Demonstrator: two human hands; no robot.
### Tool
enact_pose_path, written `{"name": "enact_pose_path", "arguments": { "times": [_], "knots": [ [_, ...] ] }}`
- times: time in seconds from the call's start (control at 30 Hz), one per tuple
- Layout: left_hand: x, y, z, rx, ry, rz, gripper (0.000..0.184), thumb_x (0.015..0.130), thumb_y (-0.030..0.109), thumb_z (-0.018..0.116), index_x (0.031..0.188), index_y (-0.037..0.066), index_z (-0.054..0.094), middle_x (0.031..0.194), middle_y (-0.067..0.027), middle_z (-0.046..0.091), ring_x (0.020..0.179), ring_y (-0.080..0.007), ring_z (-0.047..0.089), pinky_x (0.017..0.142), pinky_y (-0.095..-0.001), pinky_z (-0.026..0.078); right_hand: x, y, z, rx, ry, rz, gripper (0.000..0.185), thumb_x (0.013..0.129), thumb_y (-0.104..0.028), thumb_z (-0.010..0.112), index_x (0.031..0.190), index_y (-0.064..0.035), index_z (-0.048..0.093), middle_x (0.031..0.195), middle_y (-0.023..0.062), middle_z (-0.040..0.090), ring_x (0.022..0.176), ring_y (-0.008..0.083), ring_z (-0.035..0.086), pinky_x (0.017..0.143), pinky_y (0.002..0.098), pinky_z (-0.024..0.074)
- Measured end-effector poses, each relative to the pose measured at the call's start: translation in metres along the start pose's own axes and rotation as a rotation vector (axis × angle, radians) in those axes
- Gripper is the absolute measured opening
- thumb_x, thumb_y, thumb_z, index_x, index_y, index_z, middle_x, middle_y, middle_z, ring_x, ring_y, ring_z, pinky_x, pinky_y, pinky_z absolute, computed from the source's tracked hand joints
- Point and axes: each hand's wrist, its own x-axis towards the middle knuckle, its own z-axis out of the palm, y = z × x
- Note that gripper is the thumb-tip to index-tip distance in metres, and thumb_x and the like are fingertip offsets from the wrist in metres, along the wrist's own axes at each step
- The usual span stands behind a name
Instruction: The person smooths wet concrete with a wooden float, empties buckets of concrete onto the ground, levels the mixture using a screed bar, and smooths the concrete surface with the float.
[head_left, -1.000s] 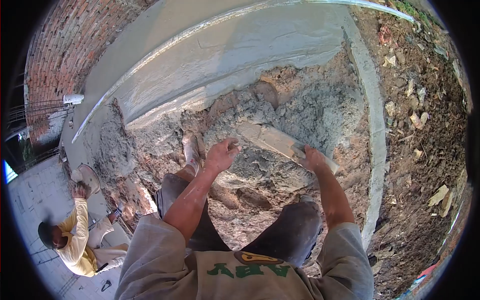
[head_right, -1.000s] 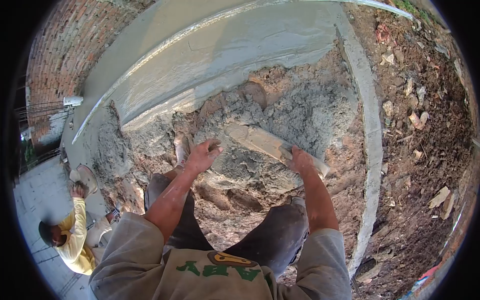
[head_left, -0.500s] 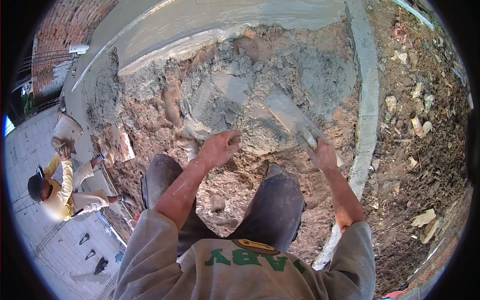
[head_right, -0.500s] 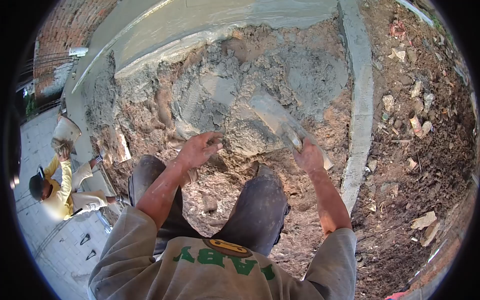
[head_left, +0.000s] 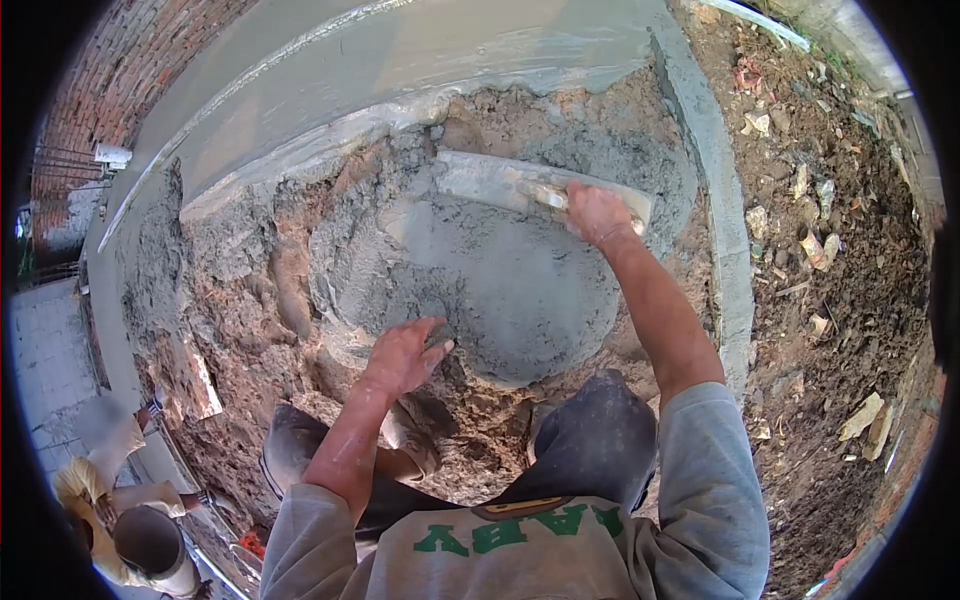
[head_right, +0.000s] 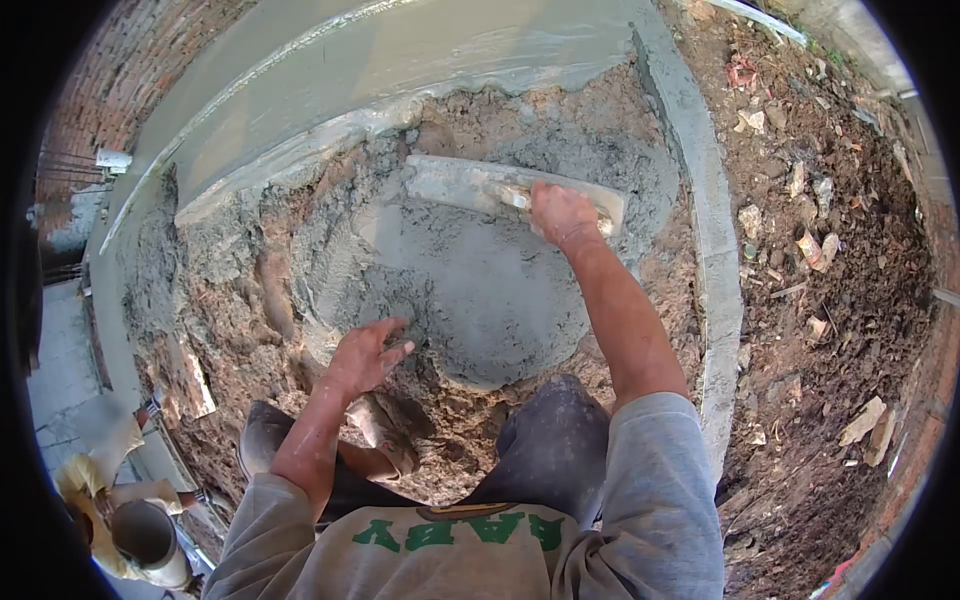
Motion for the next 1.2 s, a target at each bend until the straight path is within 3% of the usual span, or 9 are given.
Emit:
{"name": "enact_pose_path", "arguments": {
  "times": [0.07, 0.2, 0.33, 0.43, 0.57, 0.77, 0.97, 1.13, 1.2],
  "knots": [
    [0.010, 0.002, -0.008, -0.149, 0.059, -0.044, 0.042, 0.088, 0.032, 0.064, 0.123, 0.009, 0.057, 0.112, -0.0174, 0.064, 0.102, -0.0327, 0.063, 0.087, -0.0401, 0.050, 0.019, 0.002, 0.002, 0.025, 0.089, 0.127, 0.023, 0.088, -0.013, 0.051, 0.108, -0.0021, 0.056, 0.099, 0.0217, 0.068, 0.093, 0.0365, 0.067, 0.081, 0.0454, 0.0535],
    [0.009, -0.013, -0.012, -0.247, 0.240, 0.004, 0.042, 0.088, 0.029, 0.064, 0.123, 0.006, 0.057, 0.111, -0.0171, 0.065, 0.102, -0.0314, 0.063, 0.088, -0.0396, 0.048, -0.034, 0.019, -0.005, 0.210, 0.201, 0.306, 0.045, 0.082, -0.033, 0.066, 0.108, 0.0030, 0.057, 0.092, 0.0245, 0.068, 0.088, 0.0354, 0.068, 0.079, 0.0454, 0.0541],
    [-0.009, -0.042, 0.005, -0.371, 0.236, -0.118, 0.040, 0.088, 0.027, 0.063, 0.121, 0.007, 0.057, 0.112, -0.0175, 0.064, 0.102, -0.0327, 0.062, 0.090, -0.0410, 0.048, -0.134, 0.110, 0.043, 1.000, 0.506, 0.563, 0.031, 0.082, -0.023, 0.068, 0.097, 0.0025, 0.057, 0.072, 0.0142, 0.065, 0.059, 0.0210, 0.064, 0.055, 0.0373, 0.0546],
    [-0.019, -0.061, 0.016, -0.361, 0.169, -0.183, 0.039, 0.088, 0.026, 0.063, 0.121, 0.006, 0.058, 0.111, -0.0176, 0.064, 0.101, -0.0327, 0.063, 0.088, -0.0407, 0.048, -0.139, 0.164, 0.073, 1.541, 0.401, 0.781, 0.018, 0.082, -0.019, 0.067, 0.077, -0.0043, 0.058, 0.056, 0.0071, 0.055, 0.041, 0.0173, 0.051, 0.039, 0.0356, 0.0482],
    [-0.035, -0.063, 0.011, -0.378, 0.171, -0.211, 0.039, 0.088, 0.025, 0.064, 0.121, 0.005, 0.057, 0.110, -0.0183, 0.064, 0.101, -0.0331, 0.063, 0.087, -0.0407, 0.049, -0.098, 0.109, 0.083, 1.921, 0.176, 0.644, 0.016, 0.079, -0.008, 0.065, 0.067, -0.0086, 0.053, 0.047, 0.0042, 0.046, 0.038, 0.0183, 0.048, 0.040, 0.0353, 0.0477],
    [-0.022, -0.069, 0.014, -0.441, 0.116, -0.217, 0.041, 0.088, 0.028, 0.064, 0.121, 0.005, 0.057, 0.111, -0.0183, 0.064, 0.102, -0.0330, 0.062, 0.088, -0.0402, 0.049, -0.028, 0.052, 0.057, 1.803, -0.024, 0.655, 0.009, 0.077, -0.003, 0.061, 0.071, -0.0012, 0.055, 0.051, 0.0063, 0.047, 0.040, 0.0187, 0.049, 0.037, 0.0369, 0.0466],
    [0.011, -0.030, -0.005, -0.388, 0.125, -0.121, 0.042, 0.088, 0.030, 0.063, 0.121, 0.005, 0.058, 0.112, -0.0183, 0.064, 0.104, -0.0337, 0.062, 0.089, -0.0408, 0.048, 0.046, -0.029, 0.034, 1.352, -0.326, 0.339, 0.015, 0.077, -0.010, 0.063, 0.074, 0.0038, 0.061, 0.061, 0.0121, 0.056, 0.050, 0.0201, 0.059, 0.046, 0.0392, 0.0511],
    [0.019, -0.012, -0.006, -0.340, 0.102, -0.024, 0.042, 0.089, 0.033, 0.061, 0.121, 0.006, 0.057, 0.115, -0.0187, 0.062, 0.108, -0.0360, 0.059, 0.093, -0.0421, 0.045, -0.025, -0.069, 0.033, 0.348, -0.096, -0.012, 0.066, 0.086, -0.055, 0.058, 0.096, 0.0109, 0.057, 0.077, 0.0255, 0.066, 0.079, 0.0420, 0.066, 0.072, 0.0435, 0.0544],
    [0.016, -0.013, -0.006, -0.374, 0.097, -0.004, 0.043, 0.090, 0.034, 0.059, 0.122, 0.006, 0.057, 0.117, -0.0192, 0.061, 0.110, -0.0371, 0.057, 0.095, -0.0427, 0.044, -0.071, -0.044, 0.040, 0.332, -0.057, -0.084, 0.075, 0.086, -0.063, 0.052, 0.111, 0.0072, 0.052, 0.081, 0.0240, 0.067, 0.078, 0.0419, 0.067, 0.069, 0.0457, 0.0550]
  ]
}}
